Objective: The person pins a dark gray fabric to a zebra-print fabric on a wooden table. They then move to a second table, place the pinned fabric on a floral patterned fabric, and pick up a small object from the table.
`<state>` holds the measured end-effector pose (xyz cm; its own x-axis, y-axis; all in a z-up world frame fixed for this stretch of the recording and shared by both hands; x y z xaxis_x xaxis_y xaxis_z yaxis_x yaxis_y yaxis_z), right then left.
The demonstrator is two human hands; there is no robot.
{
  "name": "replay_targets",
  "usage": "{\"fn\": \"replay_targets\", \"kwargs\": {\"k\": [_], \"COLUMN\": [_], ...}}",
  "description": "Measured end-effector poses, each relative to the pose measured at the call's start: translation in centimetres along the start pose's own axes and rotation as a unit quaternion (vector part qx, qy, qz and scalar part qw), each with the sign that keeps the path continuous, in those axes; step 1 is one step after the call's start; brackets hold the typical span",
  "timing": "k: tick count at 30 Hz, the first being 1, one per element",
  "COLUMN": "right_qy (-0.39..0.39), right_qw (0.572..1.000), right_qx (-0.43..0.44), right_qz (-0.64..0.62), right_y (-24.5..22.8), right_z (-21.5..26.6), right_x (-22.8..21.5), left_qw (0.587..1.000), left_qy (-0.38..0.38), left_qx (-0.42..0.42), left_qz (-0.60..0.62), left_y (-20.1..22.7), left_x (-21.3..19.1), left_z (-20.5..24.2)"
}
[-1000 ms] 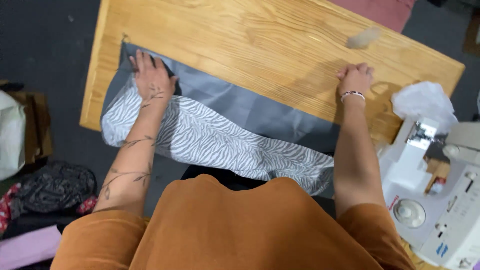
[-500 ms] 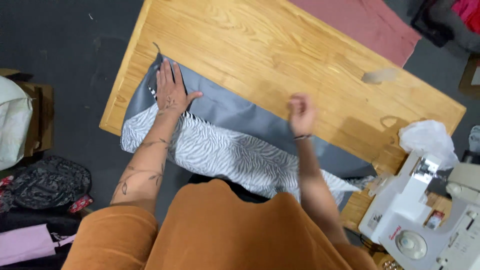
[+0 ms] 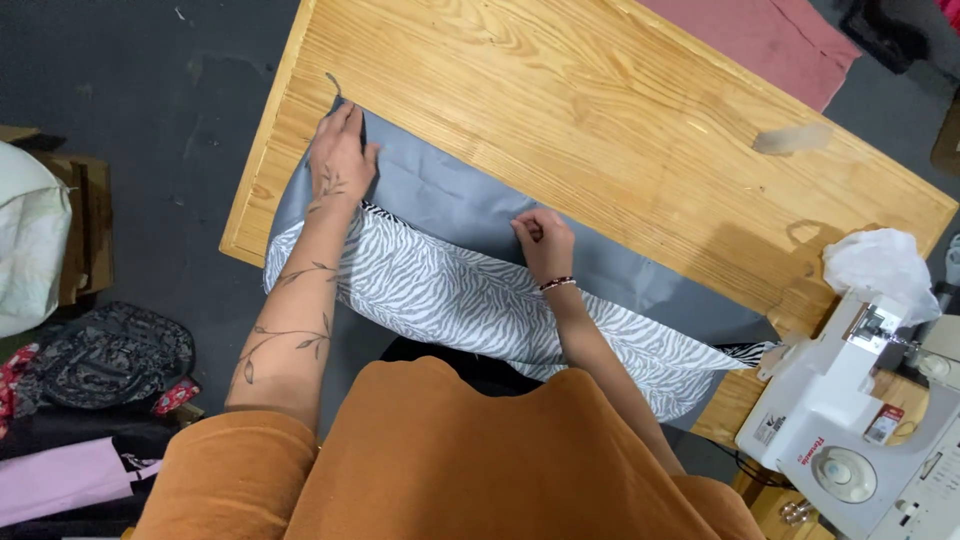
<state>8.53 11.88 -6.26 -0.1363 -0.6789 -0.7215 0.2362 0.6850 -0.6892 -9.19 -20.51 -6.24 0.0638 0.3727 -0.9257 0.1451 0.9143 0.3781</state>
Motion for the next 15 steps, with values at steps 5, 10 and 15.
{"fn": "replay_targets", "kwargs": {"k": [5,10,15], "right_qy": [-0.01,-0.011,0.012], "right_qw": [0.999,0.999,0.999], "right_qx": [-0.014,0.011,0.016], "right_qz": [0.028,0.036,0.044], "right_y": [-0.3,-0.3,-0.2], "right_z": [-0.2,-0.1,0.0], "right_x": [0.5,0.6,0.9], "left_qw": [0.991,0.974,0.972], "left_qy": [0.082,0.143,0.104], "left_qx": [-0.053,-0.117,-0.173], "left_qz": [0.092,0.129,0.117], "left_y": [-3.3,-5.3,-6.9], "left_x": [-0.6,-1.1,0.7], "left_z": [-1.7,-1.2,-2.1]}}
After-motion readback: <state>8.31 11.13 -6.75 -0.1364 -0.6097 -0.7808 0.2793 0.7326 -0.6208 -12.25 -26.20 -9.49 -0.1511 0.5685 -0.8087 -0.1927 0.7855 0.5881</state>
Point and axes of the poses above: each hand's wrist, its own z-axis away from the middle knuckle, its own x-axis out of the palm, y = z × x, the point moved 5 cm from there along -z, towards the middle knuckle, and after that the axes turned 4 degrees about -x, right-handed, at the moved point
